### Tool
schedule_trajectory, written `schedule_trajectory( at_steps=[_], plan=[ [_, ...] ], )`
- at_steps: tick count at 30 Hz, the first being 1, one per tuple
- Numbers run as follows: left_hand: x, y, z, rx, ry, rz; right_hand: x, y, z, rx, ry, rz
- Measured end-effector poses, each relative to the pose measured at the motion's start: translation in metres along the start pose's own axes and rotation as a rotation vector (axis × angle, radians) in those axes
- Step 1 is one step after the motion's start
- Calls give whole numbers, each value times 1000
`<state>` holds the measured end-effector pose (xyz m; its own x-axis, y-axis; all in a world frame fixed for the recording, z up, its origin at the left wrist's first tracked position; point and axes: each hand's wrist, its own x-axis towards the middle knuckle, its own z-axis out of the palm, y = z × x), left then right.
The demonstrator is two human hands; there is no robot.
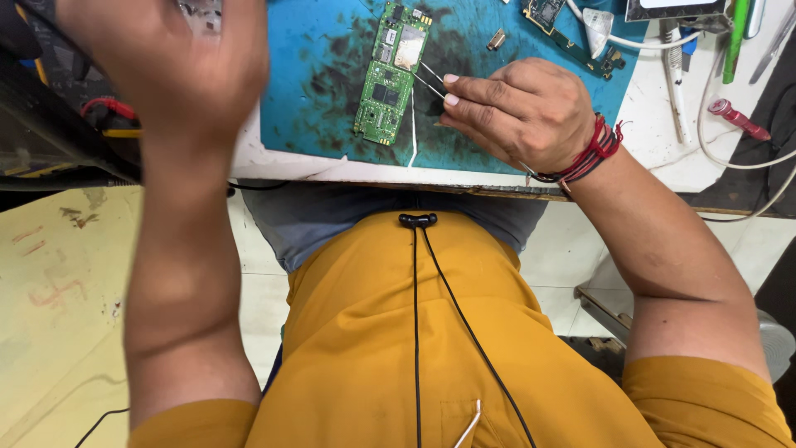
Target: The person works on a green circuit board on a repair bench, holding it steady with one hand while using tweezers to probe and reposition small components. They use a hot air rework gun to heat sections of the board, occasionally lifting the board to reposition it and continuing to heat and work on components with the tweezers.
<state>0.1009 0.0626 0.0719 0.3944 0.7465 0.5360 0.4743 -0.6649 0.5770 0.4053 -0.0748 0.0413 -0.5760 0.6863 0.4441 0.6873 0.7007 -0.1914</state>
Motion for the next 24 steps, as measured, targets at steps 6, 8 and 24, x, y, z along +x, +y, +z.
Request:
schedule_trajectory(
  at_steps=[6,8,24],
  plan=[
    [-118,-33,-60,-1130,476,-656,-2,1,0,20,-1,-3],
    [-141,-50,-83,-1369,487,-790,-3,2,-1,20,-9,-3],
    [-146,-71,-47,-1918,556,-973,-5,1,-4,-8,-35,18]
  ],
)
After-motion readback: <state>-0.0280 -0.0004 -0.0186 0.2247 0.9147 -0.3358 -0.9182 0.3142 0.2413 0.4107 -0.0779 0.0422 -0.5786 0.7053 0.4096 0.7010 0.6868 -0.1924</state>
